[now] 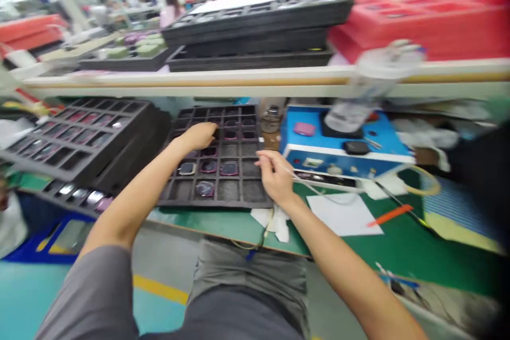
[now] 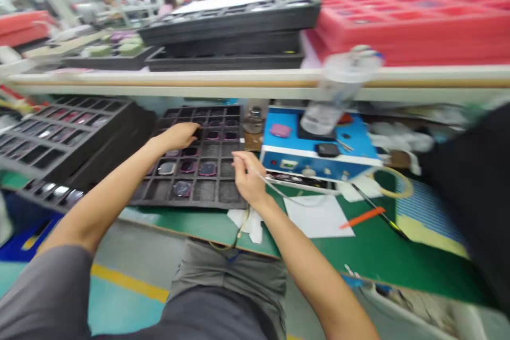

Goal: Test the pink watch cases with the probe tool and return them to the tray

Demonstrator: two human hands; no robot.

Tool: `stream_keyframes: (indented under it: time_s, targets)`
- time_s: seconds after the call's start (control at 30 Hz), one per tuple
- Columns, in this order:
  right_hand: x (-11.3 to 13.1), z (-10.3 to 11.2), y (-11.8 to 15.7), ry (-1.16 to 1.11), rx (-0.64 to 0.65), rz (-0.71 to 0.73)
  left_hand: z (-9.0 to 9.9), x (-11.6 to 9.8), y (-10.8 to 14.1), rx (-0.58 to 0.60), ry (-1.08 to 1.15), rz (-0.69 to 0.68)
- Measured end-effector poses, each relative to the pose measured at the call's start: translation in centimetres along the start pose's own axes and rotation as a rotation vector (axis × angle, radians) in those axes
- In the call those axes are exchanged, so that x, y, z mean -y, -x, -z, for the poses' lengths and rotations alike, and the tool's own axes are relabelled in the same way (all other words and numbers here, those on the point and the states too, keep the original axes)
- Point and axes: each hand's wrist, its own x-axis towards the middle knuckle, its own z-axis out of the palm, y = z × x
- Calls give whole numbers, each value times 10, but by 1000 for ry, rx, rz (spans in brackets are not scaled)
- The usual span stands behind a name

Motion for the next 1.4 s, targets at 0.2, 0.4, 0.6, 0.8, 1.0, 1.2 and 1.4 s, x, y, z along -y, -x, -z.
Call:
stream_keyframes:
  time_s: [0.2,0.4,0.6,0.8,1.0,1.2,1.4]
  targets:
    - [1,-3,-18,21,-87,4,27,-10,8,-183,-84,-95]
    - [43,59,-47,-527,-192,-261,32,-79,53,-295,61,-310]
    - [75,160,-58,-472,-296,-205,2,-207,59,-17,72,-533]
    - [77,174,-31,-376,-313,-203,-30,-268,21,66,45,-467]
    - [82,160,-16,-428,-313,-193,-47,-279,28,28,135,-395]
    - [78,157,-8,-375,-235,-210,-23,-216,96,-90,215,-319]
    - [74,160,-6,-387,-298,-243,-9,-50,151,-199,63,159]
